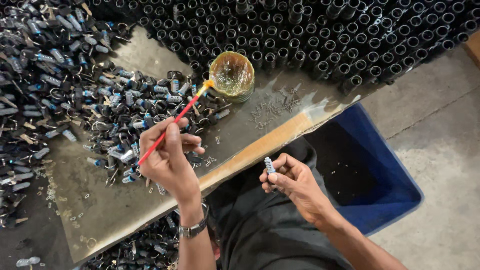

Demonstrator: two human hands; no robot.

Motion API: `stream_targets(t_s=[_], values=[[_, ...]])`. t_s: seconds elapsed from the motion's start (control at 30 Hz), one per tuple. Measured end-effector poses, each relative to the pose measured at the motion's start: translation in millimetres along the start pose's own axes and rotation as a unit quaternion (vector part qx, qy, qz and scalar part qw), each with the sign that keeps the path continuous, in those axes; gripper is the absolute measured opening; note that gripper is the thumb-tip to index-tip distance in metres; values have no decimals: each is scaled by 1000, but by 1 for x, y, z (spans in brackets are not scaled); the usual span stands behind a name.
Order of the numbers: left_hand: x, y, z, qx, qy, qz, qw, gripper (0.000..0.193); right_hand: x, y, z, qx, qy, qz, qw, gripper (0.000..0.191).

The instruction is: The person repeatedly picks small key-like objects from a pile, applies a yellow substance to the head of each key using a red-handled brush, and places the treated keys back on the table. The process is repeated continuously throughout the clip.

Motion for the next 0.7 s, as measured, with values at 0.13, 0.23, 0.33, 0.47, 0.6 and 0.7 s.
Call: stream_targets(t_s=[0.13, 0.23, 0.33, 0.47, 0.6, 0.7], values=[[5, 5, -7, 19, -21, -7, 1000, 10, 3, 0, -5, -15, -11, -8, 1000, 17], [17, 5, -9, 28, -20, -2, 999, 10, 3, -3, -5, -20, -9, -2, 1000, 17], [24, 7, -12, 27, -30, 7, 999, 11, 1, -4, -3, -18, -4, -2, 1000, 18], [30, 17, -18, 33, -62, -6, 998, 10, 0, -2, -4, -22, -8, -10, 1000, 18], [34, 10, -21, 69, -79, 13, 994, 11, 0, -3, -7, -21, -15, -10, 1000, 18], [30, -2, -28, 104, -85, 49, 990, 11, 2, -5, -9, -19, -19, -1, 1000, 18]])
Point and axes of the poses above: each hand's wrist, its own x-axis away from the middle knuckle, its own y-axis out of the palm, z = x × y, the point moved 8 cm from there along -x, towards the middle knuckle, and after that the axes turned 15 degrees about -x, right-handed, at the moved point
